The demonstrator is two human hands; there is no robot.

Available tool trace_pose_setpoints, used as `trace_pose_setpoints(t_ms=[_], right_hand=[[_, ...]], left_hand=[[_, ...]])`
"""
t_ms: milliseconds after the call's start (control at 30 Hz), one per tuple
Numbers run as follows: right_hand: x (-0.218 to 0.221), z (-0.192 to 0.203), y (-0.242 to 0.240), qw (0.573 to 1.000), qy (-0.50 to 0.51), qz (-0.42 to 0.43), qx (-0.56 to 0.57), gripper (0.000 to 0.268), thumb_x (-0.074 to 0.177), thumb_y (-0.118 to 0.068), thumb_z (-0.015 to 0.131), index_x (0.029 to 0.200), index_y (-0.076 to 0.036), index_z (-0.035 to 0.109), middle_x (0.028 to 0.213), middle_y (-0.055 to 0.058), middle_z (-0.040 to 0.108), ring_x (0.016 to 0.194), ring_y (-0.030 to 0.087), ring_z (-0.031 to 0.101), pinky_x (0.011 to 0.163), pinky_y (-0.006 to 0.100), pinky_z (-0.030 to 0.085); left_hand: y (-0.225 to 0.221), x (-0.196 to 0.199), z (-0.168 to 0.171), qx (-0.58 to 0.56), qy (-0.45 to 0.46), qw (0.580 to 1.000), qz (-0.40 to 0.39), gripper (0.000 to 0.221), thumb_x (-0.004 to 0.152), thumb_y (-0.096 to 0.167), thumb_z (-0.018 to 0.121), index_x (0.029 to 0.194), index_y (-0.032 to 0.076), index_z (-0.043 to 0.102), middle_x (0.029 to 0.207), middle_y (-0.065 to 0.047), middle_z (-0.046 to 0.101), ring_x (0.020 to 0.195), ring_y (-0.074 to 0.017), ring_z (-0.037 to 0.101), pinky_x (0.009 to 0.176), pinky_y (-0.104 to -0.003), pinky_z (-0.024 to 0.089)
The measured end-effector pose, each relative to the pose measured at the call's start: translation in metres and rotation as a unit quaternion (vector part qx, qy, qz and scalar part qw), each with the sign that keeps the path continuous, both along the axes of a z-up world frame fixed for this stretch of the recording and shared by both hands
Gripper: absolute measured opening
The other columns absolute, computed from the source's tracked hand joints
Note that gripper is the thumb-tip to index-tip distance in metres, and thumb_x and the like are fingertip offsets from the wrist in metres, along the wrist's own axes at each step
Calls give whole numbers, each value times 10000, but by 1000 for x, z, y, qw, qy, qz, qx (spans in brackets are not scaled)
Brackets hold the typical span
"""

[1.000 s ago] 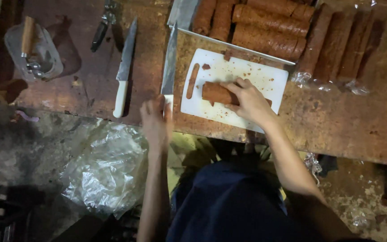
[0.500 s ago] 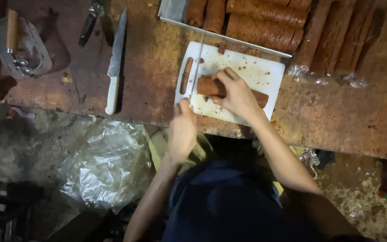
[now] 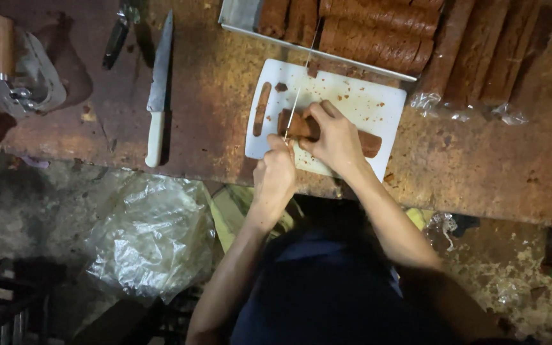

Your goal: Slicing cylindrical food rolls on a cutting board and organizing them in a tray

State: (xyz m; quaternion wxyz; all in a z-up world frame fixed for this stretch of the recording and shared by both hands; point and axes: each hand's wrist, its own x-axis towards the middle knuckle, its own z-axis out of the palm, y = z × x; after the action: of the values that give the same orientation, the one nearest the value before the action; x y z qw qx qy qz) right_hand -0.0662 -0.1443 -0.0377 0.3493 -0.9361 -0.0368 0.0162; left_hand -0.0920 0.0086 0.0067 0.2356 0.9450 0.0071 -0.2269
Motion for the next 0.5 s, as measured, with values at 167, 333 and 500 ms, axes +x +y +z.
trace_pose_setpoints(t_ms=[167, 333, 500], right_hand=[[2, 2, -1, 999, 38, -16, -4, 528, 674, -277, 878, 1112, -241, 586, 1051, 64, 627, 982, 407, 696, 807, 583, 580], [-2, -4, 1, 1000, 21, -15, -4, 517, 681, -242, 871, 1119, -226, 596, 1027, 77, 627, 979, 414, 696, 799, 571, 582], [-3, -7, -6, 999, -30, 30, -2, 428, 735, -258, 850, 1080, -204, 604, 987, 60, 608, 1002, 355, 686, 778, 490, 589]], left_hand=[[39, -39, -53, 47, 175, 983, 37, 476, 1036, 454, 302, 1210, 74, 530, 939, -188, 762, 996, -385, 743, 832, -521, 603], [68, -90, 2, 34, 197, 980, 6, 417, 1044, 310, 328, 1283, -29, 369, 924, -321, 706, 955, -507, 711, 843, -634, 551], [66, -80, -24, 234, -274, 888, -286, 440, 999, 214, 552, 1169, -188, 607, 540, -77, 571, 486, -240, 664, 375, -383, 523]])
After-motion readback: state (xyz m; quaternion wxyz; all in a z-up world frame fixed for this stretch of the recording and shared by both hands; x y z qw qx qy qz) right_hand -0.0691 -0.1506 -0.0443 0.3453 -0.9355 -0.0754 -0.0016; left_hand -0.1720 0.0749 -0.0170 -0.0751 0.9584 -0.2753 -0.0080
